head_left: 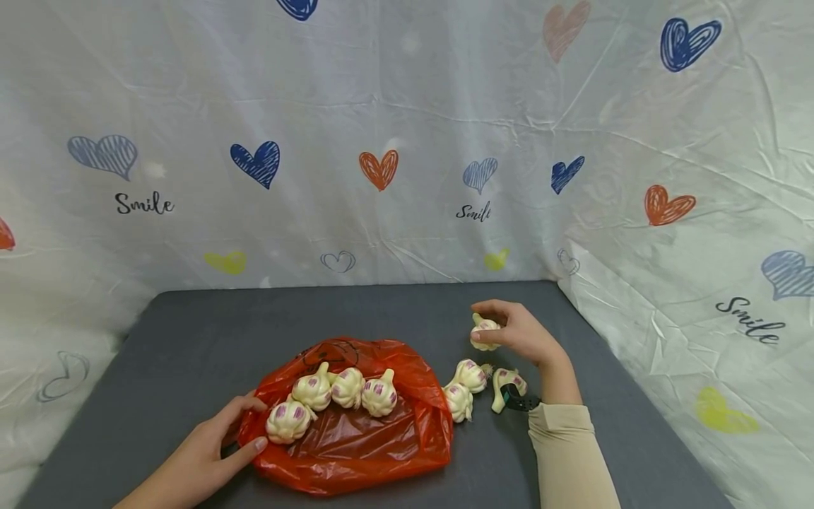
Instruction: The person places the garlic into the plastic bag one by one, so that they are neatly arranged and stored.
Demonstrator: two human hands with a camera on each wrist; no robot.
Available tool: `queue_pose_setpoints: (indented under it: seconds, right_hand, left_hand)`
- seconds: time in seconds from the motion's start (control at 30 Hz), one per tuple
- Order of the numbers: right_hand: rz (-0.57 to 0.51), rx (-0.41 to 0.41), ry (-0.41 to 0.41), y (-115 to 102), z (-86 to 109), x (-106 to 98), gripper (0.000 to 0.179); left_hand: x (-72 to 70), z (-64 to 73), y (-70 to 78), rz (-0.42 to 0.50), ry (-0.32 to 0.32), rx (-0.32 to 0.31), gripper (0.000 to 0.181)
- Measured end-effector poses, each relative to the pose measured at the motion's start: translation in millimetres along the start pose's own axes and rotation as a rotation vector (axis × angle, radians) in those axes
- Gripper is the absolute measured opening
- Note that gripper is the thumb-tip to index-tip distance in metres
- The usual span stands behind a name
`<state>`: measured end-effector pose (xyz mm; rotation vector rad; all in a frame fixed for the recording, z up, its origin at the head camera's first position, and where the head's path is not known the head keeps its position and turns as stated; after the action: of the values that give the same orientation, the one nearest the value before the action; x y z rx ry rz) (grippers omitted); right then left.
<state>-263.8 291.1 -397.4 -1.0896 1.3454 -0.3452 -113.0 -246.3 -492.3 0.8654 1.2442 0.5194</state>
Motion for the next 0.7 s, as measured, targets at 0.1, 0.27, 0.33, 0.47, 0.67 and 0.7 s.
queue_pose_setpoints:
  seconds: [0.1,0.27,0.33,0.47,0.67,0.7]
  right_hand:
    - [0.006,-0.007,0.007,-6.8,0.3,-1.0,0.065]
    - [0.001,-0.031,0.014,-21.7,1.5,-1.2,0.065]
    - [-0.006,-0.045,0.013,-28.6,1.8,-0.5,0.065]
    - [-0.023,-0.082,0.001,-41.6,1.6,3.3,0.065]
    - [-0.033,-0.116,-0.021,-55.4,0.6,12.4,0.063]
    - [-0.029,-0.121,-0.023,-57.5,0.3,13.9,0.063]
  left_hand:
    - [-0.3,-0.1,0.1,-0.001,0.001,0.006,0.043]
    - [-0.5,0.1,0.4,-0.002,0.0,0.005,0.043]
    - [-0.4,0.2,0.4,0.0,-0.001,0.0,0.044]
    - [-0.5,0.1,0.4,0.003,-0.001,-0.006,0.044]
    - [-0.6,0.1,1.0,-0.015,-0.001,-0.019,0.046]
    - [-0.6,0.1,1.2,-0.018,-0.002,-0.02,0.046]
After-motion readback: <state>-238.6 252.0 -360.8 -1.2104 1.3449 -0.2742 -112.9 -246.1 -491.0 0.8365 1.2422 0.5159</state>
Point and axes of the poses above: each hand's wrist, its own z-axis away from the middle knuckle, its own x-axis out of the palm, y = z × x, the point moved 1 cm from there along -z, towards the middle knuckle, and after that the axes turned 6 degrees about -x, right-handed, at the moved point
